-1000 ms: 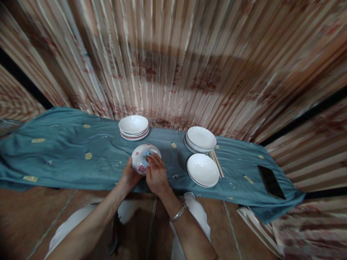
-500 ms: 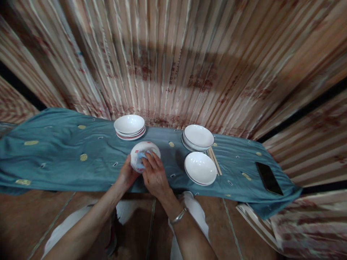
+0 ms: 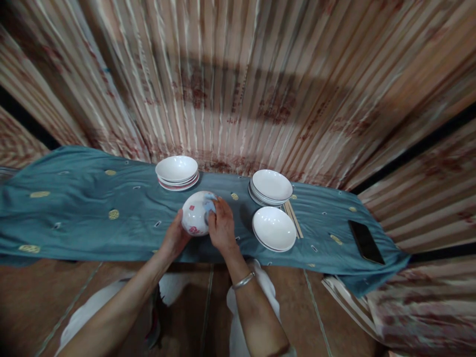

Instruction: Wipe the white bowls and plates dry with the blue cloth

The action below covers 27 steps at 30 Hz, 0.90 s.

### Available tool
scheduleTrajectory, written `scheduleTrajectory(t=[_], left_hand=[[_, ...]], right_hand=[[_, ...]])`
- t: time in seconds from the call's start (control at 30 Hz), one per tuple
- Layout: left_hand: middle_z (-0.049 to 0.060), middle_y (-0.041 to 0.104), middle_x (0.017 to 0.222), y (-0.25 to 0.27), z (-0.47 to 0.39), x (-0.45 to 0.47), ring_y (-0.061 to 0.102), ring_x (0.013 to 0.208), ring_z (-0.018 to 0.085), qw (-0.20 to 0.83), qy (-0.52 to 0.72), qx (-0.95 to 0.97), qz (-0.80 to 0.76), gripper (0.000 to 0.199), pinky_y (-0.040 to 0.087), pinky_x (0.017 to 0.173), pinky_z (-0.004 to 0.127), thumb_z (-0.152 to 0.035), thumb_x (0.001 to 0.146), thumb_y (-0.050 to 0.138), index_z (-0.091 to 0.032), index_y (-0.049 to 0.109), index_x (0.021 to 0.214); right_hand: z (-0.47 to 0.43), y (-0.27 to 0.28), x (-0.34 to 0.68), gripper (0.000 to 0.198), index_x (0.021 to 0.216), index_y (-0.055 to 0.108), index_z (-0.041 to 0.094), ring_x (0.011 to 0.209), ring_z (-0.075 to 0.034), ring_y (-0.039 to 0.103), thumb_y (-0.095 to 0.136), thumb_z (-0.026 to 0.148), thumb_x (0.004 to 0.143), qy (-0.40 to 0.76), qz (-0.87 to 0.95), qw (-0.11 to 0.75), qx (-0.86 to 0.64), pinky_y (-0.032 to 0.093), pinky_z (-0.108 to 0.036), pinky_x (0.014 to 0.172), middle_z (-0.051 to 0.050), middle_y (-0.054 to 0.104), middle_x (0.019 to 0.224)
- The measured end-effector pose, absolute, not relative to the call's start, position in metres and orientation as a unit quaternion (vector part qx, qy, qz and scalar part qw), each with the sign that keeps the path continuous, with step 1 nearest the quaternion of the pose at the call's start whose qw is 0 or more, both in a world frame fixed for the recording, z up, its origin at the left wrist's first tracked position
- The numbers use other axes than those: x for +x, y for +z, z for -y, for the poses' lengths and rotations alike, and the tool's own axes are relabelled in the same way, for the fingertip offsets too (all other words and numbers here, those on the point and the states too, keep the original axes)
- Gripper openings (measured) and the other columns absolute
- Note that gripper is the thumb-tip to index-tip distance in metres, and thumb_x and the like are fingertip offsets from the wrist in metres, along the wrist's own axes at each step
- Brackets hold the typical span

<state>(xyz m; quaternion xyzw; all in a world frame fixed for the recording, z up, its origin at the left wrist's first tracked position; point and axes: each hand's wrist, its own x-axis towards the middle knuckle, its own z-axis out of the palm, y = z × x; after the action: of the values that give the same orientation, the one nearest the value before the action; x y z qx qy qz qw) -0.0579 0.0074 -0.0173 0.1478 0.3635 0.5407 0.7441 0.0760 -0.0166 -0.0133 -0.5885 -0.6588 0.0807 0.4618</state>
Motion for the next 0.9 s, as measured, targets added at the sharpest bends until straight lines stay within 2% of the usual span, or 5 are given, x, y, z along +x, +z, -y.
scheduleTrajectory(t=[0.27,0.47,0.73,0.9], left_hand=[[0.014,0.071,0.122,-0.022,-0.008,-0.058,0.062,0.123,0.029,0.745,0.55,0.142,-0.349,0.047,0.049,0.106,0.044,-0.039,0.097,0.046,-0.011,0.059,0.132],[0.013,0.071,0.125,-0.019,-0.008,-0.059,0.063,0.121,0.029,0.75,0.545,0.115,-0.357,0.051,0.048,0.106,0.046,-0.041,0.1,0.036,-0.013,0.052,0.14],[0.012,0.072,0.121,-0.019,-0.008,-0.062,0.065,0.117,0.028,0.752,0.543,0.095,-0.361,0.053,0.051,0.102,0.046,-0.042,0.101,0.032,-0.015,0.05,0.143],[0.011,0.075,0.112,-0.012,-0.006,-0.062,0.067,0.112,0.027,0.75,0.538,0.086,-0.375,0.052,0.053,0.098,0.045,-0.041,0.102,0.029,-0.014,0.053,0.14]], right_hand=[[0.018,-0.037,0.078,0.052,0.136,0.054,0.013,0.13,-0.026,0.054,0.037,0.04,0.096,0.176,0.556,0.518,-0.626,0.039,-0.045,0.113,-0.017,0.059,0.138],[0.024,-0.049,0.069,0.058,0.139,0.051,0.012,0.133,-0.025,0.051,0.038,0.049,0.097,0.217,0.517,0.531,-0.635,0.036,-0.043,0.116,-0.017,0.056,0.142],[0.035,-0.058,0.054,0.062,0.148,0.04,0.01,0.143,-0.027,0.04,0.037,0.046,0.098,0.24,0.521,0.513,-0.639,0.03,-0.046,0.119,-0.018,0.045,0.152],[0.042,-0.072,0.044,0.068,0.152,0.031,0.006,0.15,-0.027,0.026,0.038,0.045,0.097,0.241,0.526,0.479,-0.66,0.024,-0.048,0.122,-0.019,0.031,0.16]])
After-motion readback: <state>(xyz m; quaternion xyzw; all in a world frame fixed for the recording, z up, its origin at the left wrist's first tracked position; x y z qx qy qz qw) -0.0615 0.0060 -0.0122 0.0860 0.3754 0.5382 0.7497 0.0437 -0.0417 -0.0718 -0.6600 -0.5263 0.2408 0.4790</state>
